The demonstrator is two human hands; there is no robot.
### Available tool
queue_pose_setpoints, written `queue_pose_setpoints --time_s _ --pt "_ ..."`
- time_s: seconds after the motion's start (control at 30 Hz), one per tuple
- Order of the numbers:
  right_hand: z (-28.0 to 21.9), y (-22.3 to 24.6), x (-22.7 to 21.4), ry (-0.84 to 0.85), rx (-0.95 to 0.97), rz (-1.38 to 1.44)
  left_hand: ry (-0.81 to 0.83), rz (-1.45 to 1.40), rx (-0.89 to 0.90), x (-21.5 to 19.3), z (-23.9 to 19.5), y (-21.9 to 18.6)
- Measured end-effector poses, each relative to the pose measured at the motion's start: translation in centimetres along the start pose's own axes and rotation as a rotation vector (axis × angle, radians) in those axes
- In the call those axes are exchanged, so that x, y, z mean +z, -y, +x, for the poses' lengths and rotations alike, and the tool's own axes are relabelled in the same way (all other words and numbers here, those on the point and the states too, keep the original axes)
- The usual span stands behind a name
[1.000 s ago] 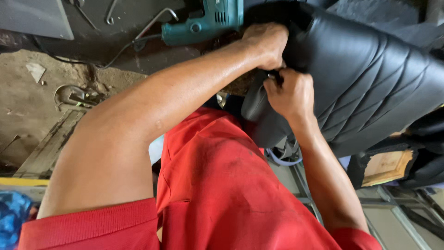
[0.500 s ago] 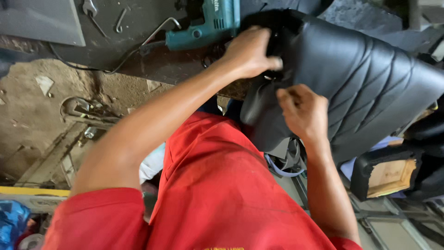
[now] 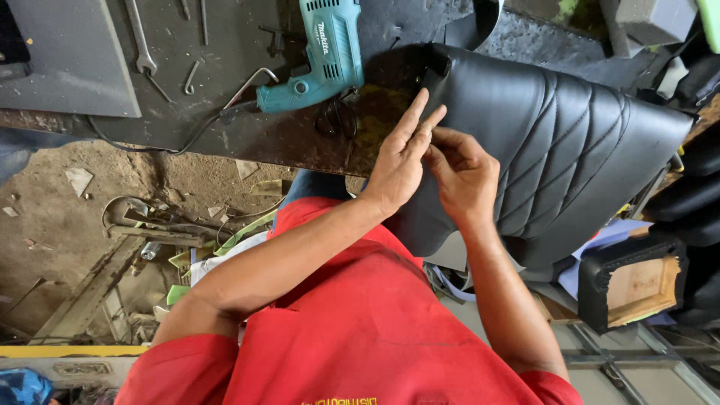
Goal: The person upholstery a seat by attaching a black leather cover to a foam and metal frame, pulling the fabric tight and securing it with small metal clips or staples at the edges.
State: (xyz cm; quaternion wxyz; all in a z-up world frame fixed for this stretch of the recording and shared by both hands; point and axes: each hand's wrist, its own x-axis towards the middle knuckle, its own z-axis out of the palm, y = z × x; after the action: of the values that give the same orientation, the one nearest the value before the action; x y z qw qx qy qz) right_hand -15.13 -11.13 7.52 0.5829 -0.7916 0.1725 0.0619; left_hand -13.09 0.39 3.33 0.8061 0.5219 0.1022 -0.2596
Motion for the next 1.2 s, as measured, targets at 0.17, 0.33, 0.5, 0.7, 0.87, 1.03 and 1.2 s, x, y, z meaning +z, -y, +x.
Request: queue_pose_setpoints --time_s 0.17,0.33,0.5,0.7,0.87,1.03,1.2 --pt "2.0 -2.4 -1.9 -0.038 0.058 0.015 -0.042 0.093 0.005 0.9 0.9 -1.8" --pt "5.9 0.8 -3.3 -0.192 0.129 0.048 -0.287 0.389 0.014 0.3 6.2 0.3" --pt "7.8 0.0 -3.6 -0.221 0.231 0.107 -0.290 0.418 -0.192 0.6 8.7 2.1" --pt "8.3 -1.9 -4.3 -0.145 0.122 0.151 -0.392 0.374 -0.170 0.6 10.1 4.2" --pt "8.6 -1.6 -4.0 -0.139 0.161 0.109 -0.322 0.454 -0.196 0.9 10.0 2.9" --pt "10.0 1.8 -3.4 -0.104 0.220 -0.087 -0.382 0.533 -0.110 0.5 10.6 3.6" --pt "10.0 0.7 -1.8 -0.209 0.129 -0.398 -0.385 0.616 0.142 -0.3 10.5 7.1"
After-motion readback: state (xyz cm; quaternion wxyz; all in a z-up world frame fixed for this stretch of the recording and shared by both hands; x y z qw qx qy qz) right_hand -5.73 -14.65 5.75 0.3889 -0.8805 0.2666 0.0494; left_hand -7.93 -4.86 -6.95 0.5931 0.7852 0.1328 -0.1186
